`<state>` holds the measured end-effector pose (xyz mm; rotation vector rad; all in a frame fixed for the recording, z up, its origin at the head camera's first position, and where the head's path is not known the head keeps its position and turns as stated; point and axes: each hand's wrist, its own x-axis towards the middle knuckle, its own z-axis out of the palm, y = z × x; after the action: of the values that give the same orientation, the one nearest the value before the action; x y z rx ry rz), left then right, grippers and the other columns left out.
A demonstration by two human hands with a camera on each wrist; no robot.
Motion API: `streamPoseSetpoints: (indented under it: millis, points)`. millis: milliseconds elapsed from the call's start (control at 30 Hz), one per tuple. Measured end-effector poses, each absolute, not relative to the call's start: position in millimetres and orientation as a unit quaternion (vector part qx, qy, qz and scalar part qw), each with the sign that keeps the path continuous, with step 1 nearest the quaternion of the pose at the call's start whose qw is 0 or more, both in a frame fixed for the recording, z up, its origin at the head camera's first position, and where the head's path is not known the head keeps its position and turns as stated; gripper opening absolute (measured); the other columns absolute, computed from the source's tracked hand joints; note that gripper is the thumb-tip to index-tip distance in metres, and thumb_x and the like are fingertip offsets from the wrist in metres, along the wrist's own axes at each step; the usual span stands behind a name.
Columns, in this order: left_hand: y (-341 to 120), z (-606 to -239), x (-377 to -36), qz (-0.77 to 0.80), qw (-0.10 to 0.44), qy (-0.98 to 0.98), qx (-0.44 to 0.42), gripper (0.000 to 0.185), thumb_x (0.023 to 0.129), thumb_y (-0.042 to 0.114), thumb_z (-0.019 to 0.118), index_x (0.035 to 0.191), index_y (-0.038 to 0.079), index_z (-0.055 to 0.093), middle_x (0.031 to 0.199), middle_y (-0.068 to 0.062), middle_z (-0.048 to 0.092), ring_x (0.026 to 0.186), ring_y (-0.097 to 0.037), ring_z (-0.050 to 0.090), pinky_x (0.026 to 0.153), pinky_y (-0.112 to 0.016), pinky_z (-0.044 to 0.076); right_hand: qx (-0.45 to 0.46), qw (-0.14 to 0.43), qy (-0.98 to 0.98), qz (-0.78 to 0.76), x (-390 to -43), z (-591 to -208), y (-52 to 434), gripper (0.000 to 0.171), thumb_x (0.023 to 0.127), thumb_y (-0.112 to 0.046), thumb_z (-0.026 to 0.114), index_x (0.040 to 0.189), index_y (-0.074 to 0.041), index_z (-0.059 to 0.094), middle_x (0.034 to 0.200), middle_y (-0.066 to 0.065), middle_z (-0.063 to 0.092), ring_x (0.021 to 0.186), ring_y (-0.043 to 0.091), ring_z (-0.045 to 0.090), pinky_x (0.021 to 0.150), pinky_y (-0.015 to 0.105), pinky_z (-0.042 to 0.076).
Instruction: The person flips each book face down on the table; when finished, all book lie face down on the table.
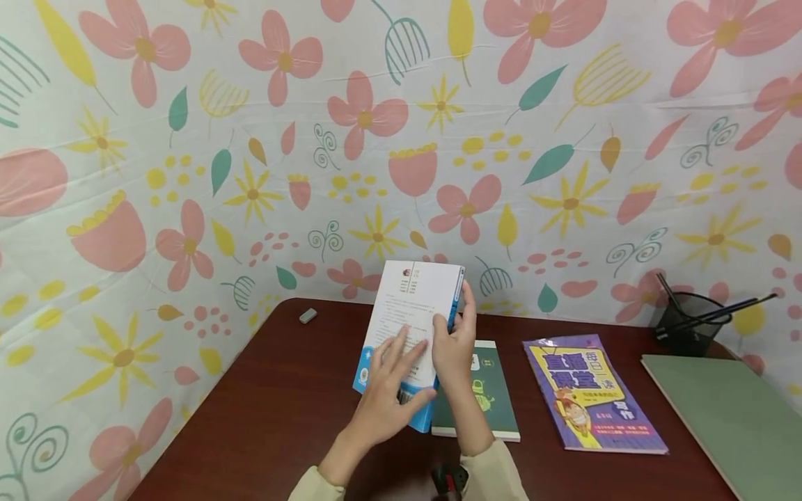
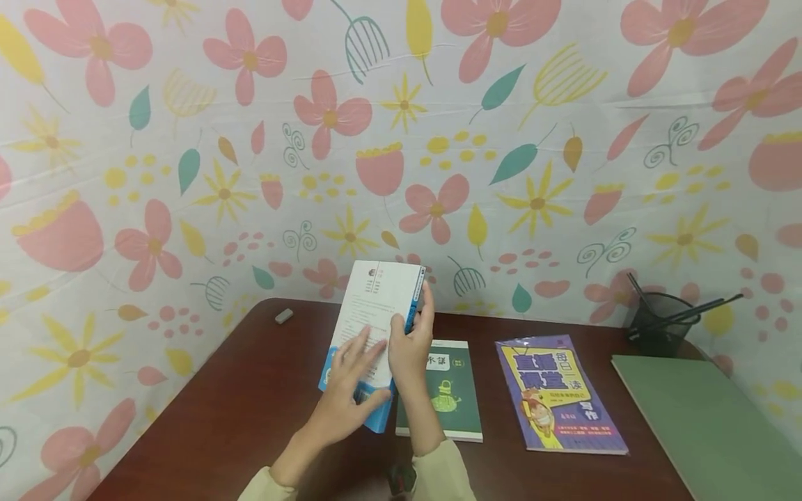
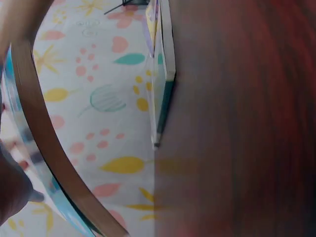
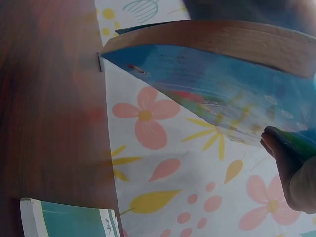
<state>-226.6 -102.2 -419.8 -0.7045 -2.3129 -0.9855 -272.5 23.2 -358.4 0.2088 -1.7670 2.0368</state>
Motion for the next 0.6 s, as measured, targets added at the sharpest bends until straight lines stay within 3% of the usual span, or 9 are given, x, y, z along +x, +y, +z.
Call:
streamPoseSetpoints:
  millis: [100, 267, 367, 467, 600]
  points:
    - [-114.0, -424.7, -232.9, -0.420, 0.225, -0.852, -0.215, 0.069, 0.091, 0.046, 0.064, 0.152, 0.033, 0.035, 0.164, -0.016, 0.011, 0.143, -0.041, 0.018, 0.103, -0.070, 0.028, 0.083, 0.216, -0.633, 0.739, -271.9, -358.5, 21.8, 0.069, 0.094, 0.002, 0.041, 0.154, -0.027, 0.021, 0.115, 0.026, 0.063, 0.073, 0.006, 0.068, 0.057, 0.023, 0.055]
    - [-134.2, -431.9, -246.9, -0.482, 0.161, -0.846, -0.162, 0.083, 0.087, 0.040, 0.070, 0.156, 0.029, 0.024, 0.163, -0.022, -0.002, 0.146, -0.047, 0.008, 0.105, -0.076, 0.021, 0.097, 0.221, -0.633, 0.736, -271.4, -355.9, 22.6, 0.070, 0.094, 0.004, 0.041, 0.154, -0.027, 0.023, 0.116, 0.026, 0.065, 0.070, 0.004, 0.068, 0.051, 0.022, 0.051]
    - [-143.3, -435.0, -254.1, -0.522, 0.122, -0.831, -0.147, 0.086, 0.089, 0.033, 0.069, 0.157, 0.027, 0.018, 0.163, -0.019, 0.008, 0.141, -0.041, 0.025, 0.107, -0.068, 0.029, 0.101, 0.223, -0.631, 0.736, -271.2, -353.5, 24.2, 0.070, 0.093, 0.005, 0.042, 0.153, -0.026, 0.024, 0.117, 0.025, 0.065, 0.071, 0.004, 0.068, 0.050, 0.021, 0.050]
    - [-152.3, -436.9, -257.9, -0.550, 0.096, -0.818, -0.137, 0.084, 0.091, 0.027, 0.069, 0.157, 0.028, 0.018, 0.160, -0.014, 0.025, 0.125, -0.029, 0.045, 0.101, -0.049, 0.042, 0.103, 0.221, -0.630, 0.738, -271.5, -353.1, 24.9, 0.069, 0.094, 0.005, 0.042, 0.153, -0.025, 0.026, 0.116, 0.024, 0.066, 0.069, 0.004, 0.069, 0.049, 0.020, 0.049]
    - [-162.1, -436.2, -258.1, -0.572, 0.080, -0.807, -0.122, 0.079, 0.090, 0.024, 0.070, 0.154, 0.031, 0.026, 0.155, -0.009, 0.039, 0.111, -0.020, 0.054, 0.090, -0.033, 0.049, 0.101, 0.213, -0.633, 0.737, -271.9, -356.1, 25.5, 0.068, 0.093, 0.005, 0.042, 0.152, -0.026, 0.027, 0.111, 0.026, 0.067, 0.061, 0.006, 0.065, 0.045, 0.018, 0.043]
